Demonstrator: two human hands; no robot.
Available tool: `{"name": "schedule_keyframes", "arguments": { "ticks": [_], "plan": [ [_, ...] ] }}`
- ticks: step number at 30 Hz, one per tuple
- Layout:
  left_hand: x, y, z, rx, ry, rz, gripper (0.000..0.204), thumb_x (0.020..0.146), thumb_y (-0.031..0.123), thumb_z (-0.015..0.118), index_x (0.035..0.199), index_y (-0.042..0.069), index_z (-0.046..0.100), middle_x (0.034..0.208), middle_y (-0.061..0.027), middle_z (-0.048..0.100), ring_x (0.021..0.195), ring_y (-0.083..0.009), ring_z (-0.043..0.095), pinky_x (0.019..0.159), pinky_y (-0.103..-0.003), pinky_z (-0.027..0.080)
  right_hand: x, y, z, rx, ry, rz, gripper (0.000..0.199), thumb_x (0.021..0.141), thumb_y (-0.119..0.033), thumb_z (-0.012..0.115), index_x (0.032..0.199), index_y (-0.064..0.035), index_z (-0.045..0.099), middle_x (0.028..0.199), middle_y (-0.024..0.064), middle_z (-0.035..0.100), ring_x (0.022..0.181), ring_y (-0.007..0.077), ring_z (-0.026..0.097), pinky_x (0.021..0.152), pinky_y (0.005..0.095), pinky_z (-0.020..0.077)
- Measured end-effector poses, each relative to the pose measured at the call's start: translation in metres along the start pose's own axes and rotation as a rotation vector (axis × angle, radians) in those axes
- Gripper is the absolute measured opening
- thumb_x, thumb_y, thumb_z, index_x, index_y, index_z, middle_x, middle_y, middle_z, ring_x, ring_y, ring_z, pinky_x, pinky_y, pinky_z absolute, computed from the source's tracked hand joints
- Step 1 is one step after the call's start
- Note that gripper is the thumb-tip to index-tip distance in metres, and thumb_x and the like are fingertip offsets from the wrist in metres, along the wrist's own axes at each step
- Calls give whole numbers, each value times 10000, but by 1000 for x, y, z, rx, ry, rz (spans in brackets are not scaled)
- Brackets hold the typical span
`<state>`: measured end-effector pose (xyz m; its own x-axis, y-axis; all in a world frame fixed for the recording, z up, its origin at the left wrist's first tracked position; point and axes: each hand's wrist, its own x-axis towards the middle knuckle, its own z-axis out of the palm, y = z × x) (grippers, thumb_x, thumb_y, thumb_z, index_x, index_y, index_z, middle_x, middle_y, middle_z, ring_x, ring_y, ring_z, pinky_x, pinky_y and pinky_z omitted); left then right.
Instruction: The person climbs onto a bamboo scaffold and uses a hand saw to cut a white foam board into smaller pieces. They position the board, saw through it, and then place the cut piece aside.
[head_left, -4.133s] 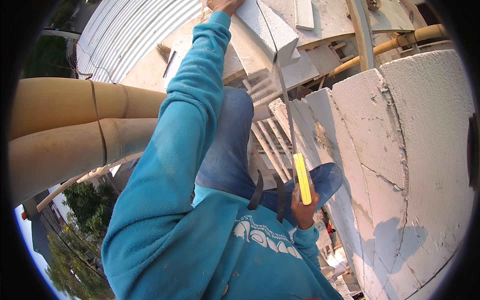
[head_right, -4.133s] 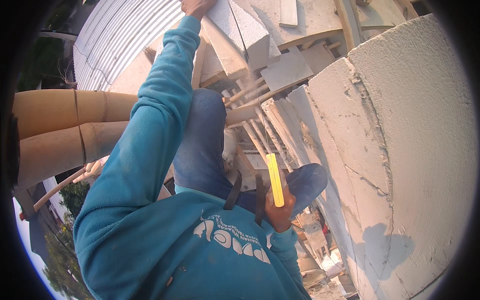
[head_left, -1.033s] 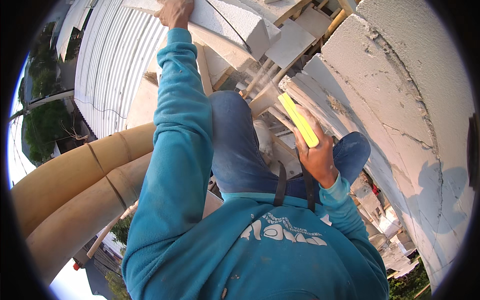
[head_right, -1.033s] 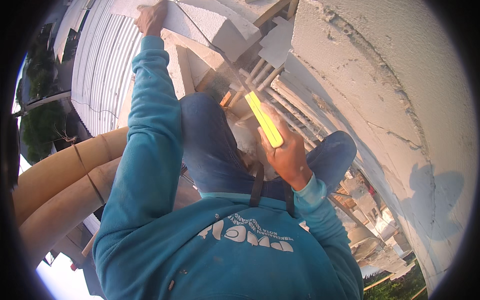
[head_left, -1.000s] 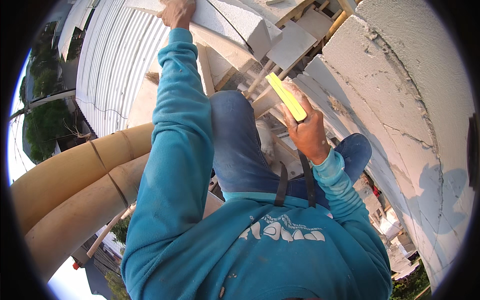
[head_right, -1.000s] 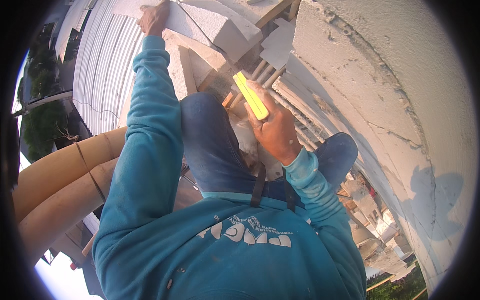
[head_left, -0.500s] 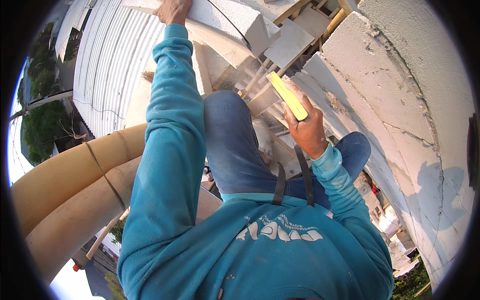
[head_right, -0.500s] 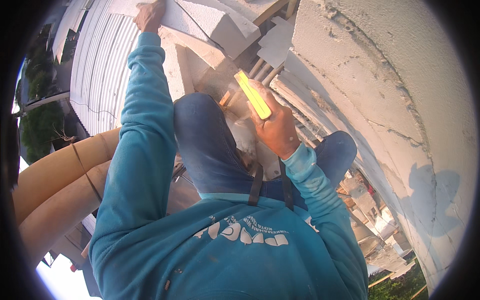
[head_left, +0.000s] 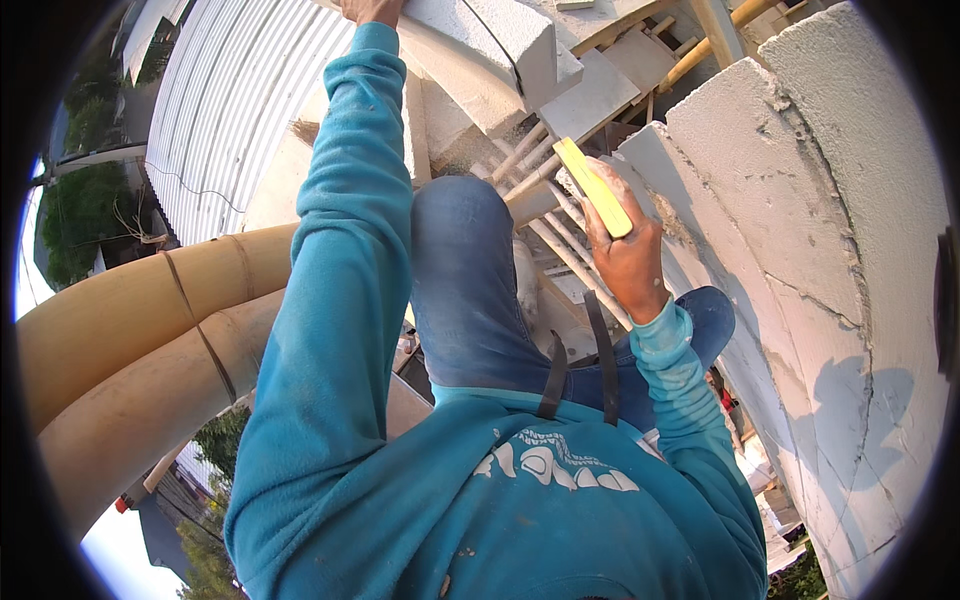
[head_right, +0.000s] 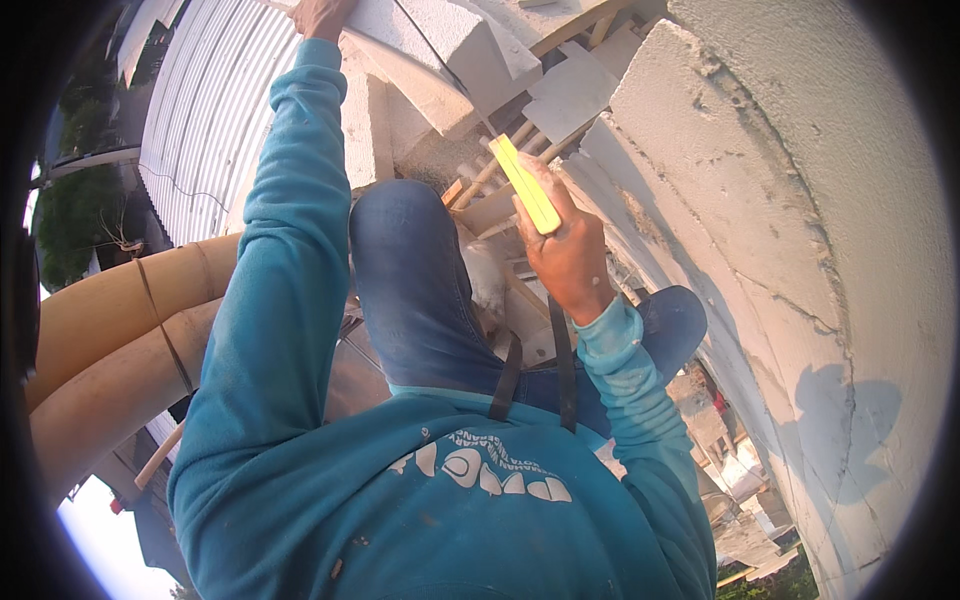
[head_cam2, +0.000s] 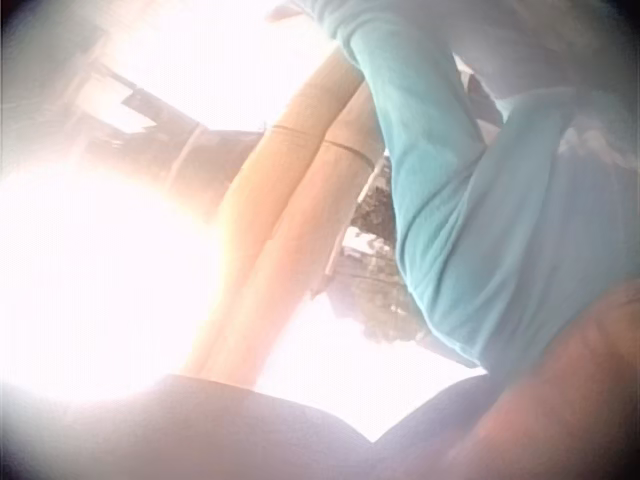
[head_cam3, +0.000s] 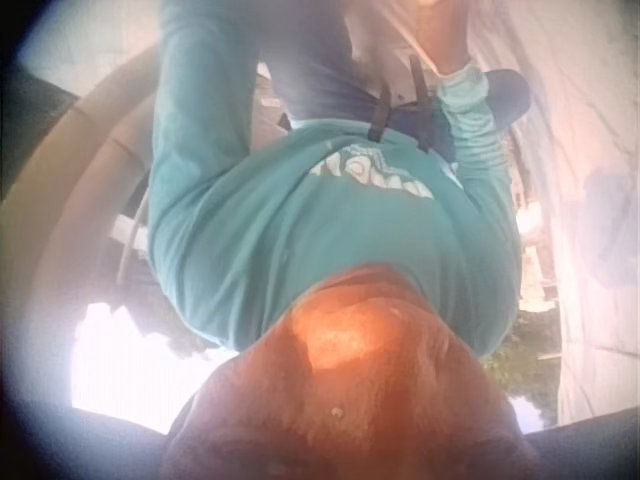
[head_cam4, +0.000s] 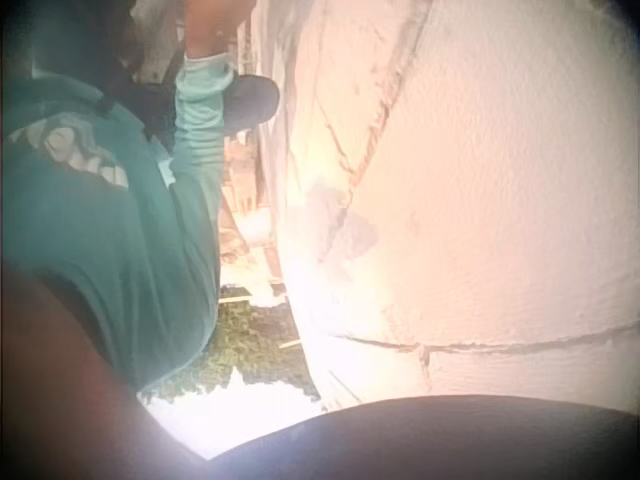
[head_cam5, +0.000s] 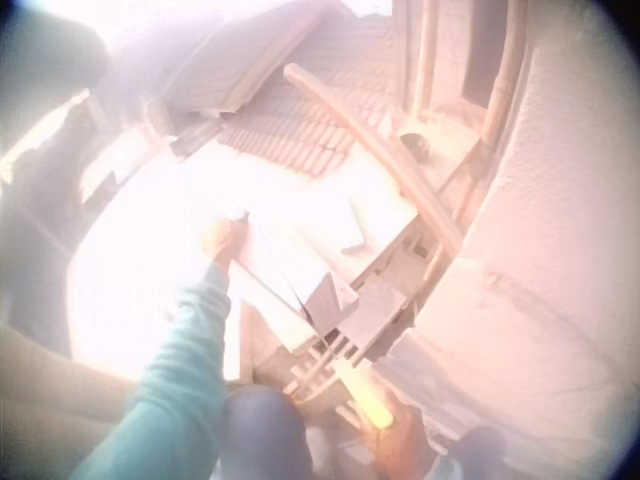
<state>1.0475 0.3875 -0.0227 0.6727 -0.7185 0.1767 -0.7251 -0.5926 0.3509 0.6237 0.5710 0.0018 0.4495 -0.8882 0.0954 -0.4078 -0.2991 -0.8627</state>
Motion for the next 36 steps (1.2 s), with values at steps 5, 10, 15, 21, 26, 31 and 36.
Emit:
{"name": "schedule_keyframes", "arguments": {
  "ticks": [5, 10, 15, 21, 26, 31, 36],
  "plan": [
    [-7, -7, -9, 7, -10, -17, 601, 942, 574, 433, 1185, 61, 632, 1135, -210, 662, 1084, -397, 620, 928, -467, 471, 1, -1, 13, 43, 15, 42, 470, 898, -38, 670, 1351, -33, 543, 1033, 239, 699, 923, 368, 714, 741, 403, 568],
    [-7, -20, -6, 13, 6, -54, 609, 934, 579, 440, 1186, 56, 625, 1137, -219, 655, 1085, -401, 615, 927, -466, 470, -156, 6, -46, -70, -23, 48, 453, 873, 73, 611, 1319, 48, 542, 1270, 269, 619, 1182, 346, 631, 1002, 414, 508],
    [9, 1, 8, -8, 9, -23, 618, 926, 584, 447, 1186, 50, 618, 1139, -227, 648, 1087, -404, 611, 926, -465, 469, 6, 0, 13, 41, 36, 18, 484, 891, -74, 682, 1353, -53, 538, 922, 245, 694, 839, 394, 701, 673, 388, 568],
    [11, -14, 4, 27, -28, -25, 629, 916, 590, 455, 1186, 44, 609, 1141, -236, 639, 1089, -409, 605, 924, -464, 468, -53, 7, 3, 13, 40, 74, 485, 882, -30, 674, 1349, -41, 543, 1063, 263, 681, 988, 361, 696, 785, 392, 577],
    [8, -14, 11, 34, -20, -12, 638, 908, 596, 462, 1186, 38, 602, 1143, -244, 631, 1090, -413, 600, 923, -463, 467, -129, 1, -36, 47, 47, 3, 518, 848, 83, 658, 1347, 18, 535, 1238, 246, 646, 1125, 345, 661, 948, 388, 548],
    [33, 2, -3, 34, 48, -88, 1072, 772, 667, 584, 1484, -91, 322, 1392, -405, 436, 1337, -501, 429, 1115, -464, 349, 32, 13, 29, 1, 97, -51, 489, 855, -114, 705, 1320, -74, 558, 795, 239, 677, 739, 409, 682, 603, 442, 546],
    [17, 1, -17, 30, 37, -152, 968, 769, 680, 556, 1353, -87, 471, 1227, -316, 611, 1226, -419, 552, 1036, -427, 407, -81, 17, 5, 62, 45, 113, 484, 849, -44, 703, 1315, -34, 573, 1026, 224, 665, 938, 365, 673, 769, 399, 549]
  ]
}}
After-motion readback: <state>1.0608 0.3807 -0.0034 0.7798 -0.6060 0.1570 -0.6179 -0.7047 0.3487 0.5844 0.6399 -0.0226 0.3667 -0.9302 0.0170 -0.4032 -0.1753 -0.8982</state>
